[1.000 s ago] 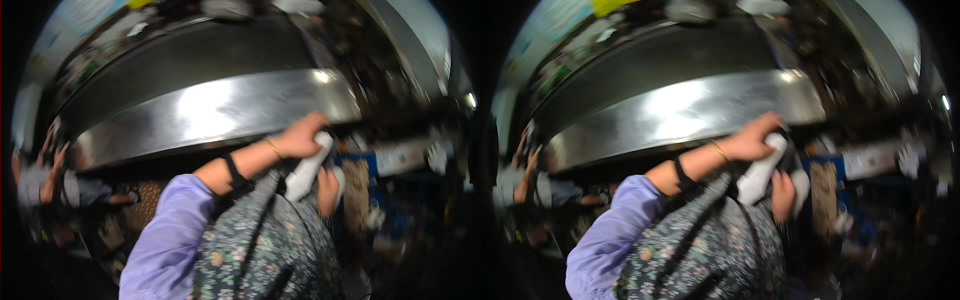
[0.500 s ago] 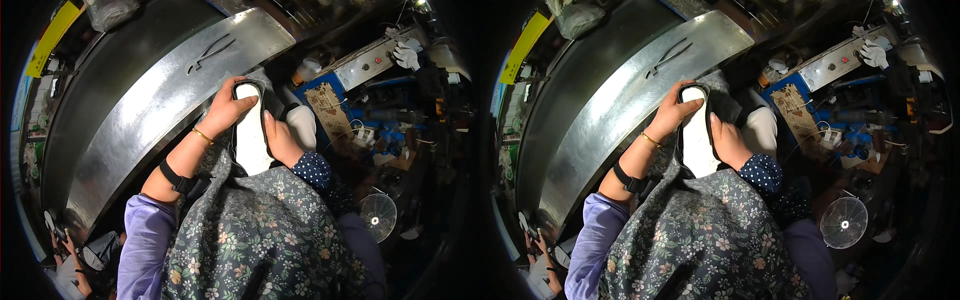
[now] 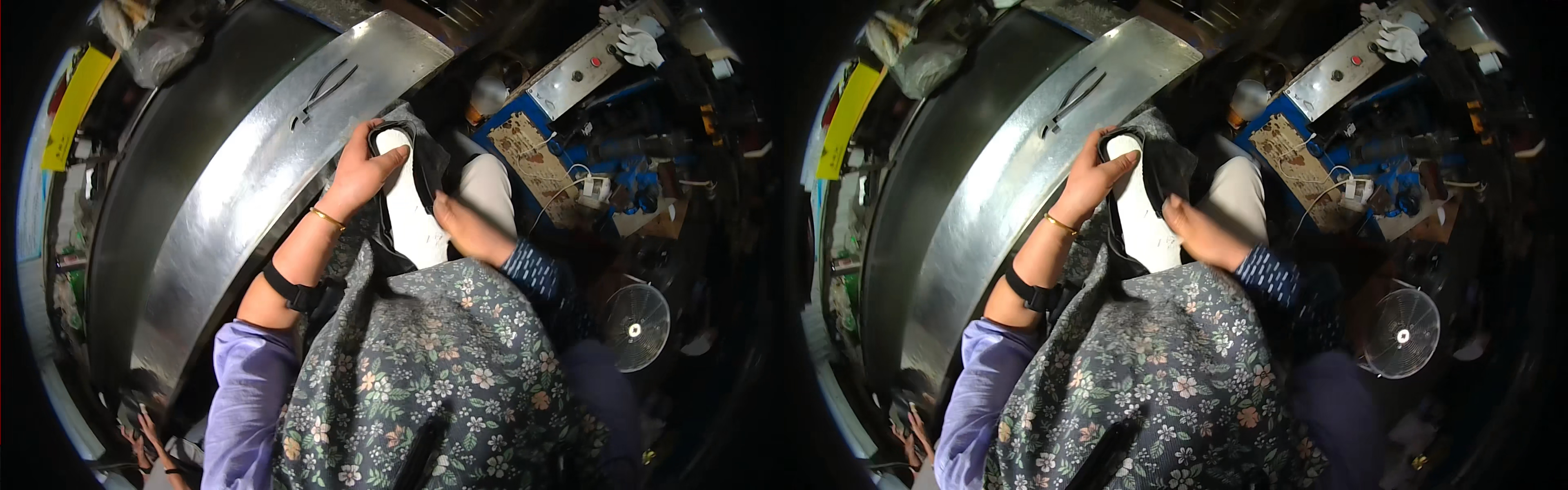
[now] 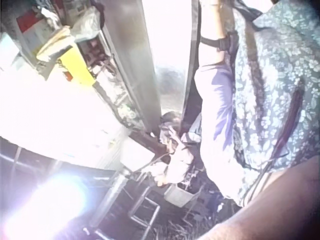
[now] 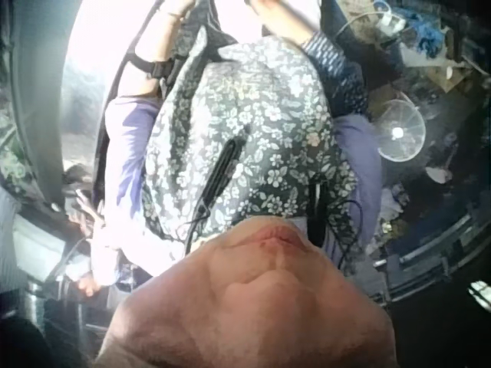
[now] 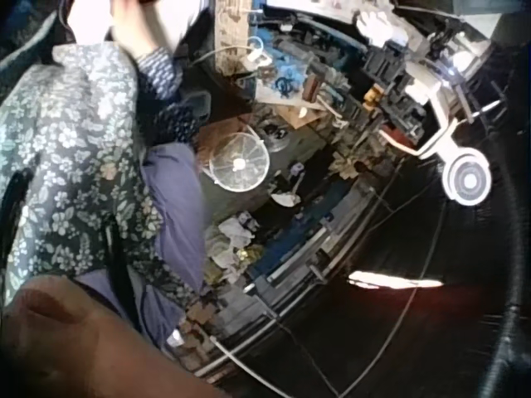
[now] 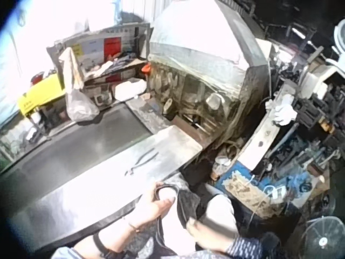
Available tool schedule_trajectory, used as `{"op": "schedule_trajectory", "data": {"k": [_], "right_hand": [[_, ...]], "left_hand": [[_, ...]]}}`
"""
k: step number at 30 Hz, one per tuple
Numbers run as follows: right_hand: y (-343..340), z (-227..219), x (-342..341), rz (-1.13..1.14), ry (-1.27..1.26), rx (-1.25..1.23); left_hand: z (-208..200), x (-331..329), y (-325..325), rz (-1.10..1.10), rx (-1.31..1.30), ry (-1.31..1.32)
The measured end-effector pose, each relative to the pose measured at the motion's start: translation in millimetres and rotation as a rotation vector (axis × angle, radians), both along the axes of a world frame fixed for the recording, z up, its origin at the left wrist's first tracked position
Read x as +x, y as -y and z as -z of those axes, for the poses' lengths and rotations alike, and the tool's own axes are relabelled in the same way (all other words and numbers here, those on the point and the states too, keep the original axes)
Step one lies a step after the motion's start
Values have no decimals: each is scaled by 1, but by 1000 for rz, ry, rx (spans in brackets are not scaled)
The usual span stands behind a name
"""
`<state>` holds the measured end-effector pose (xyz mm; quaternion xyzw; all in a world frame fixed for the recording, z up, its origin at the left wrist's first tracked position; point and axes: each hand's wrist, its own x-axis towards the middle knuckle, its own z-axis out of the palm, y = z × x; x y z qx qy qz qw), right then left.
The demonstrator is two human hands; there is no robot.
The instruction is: The recorder is assembling shoes by pressing soles onto uppers at a conveyor belt.
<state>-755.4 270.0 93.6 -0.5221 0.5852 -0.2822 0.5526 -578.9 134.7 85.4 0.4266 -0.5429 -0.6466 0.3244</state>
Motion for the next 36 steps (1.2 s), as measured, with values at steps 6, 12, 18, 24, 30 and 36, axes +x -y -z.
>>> {"op": "schedule_trajectory", "data": {"k": [6,12,18,24,30,36], "right_hand": [[-5,7,20,158,36,-15],[14,16,31,177,341,-57],[28,-8,61,193,-128,-129],[27,23,49,273,400,-102],[21,9,58,264,82,-146],[19,28,53,173,58,-286]], "left_hand": [[-22,-2,-1,90,-32,-16],[9,8,-33,-162,-1,-134],[-43,10,-15,-72,-701,1201],[-9,66,-32,209,-528,532],[-39,35,-77,-83,-1124,1274],[6,48,-72,-270,-445,568]]}}
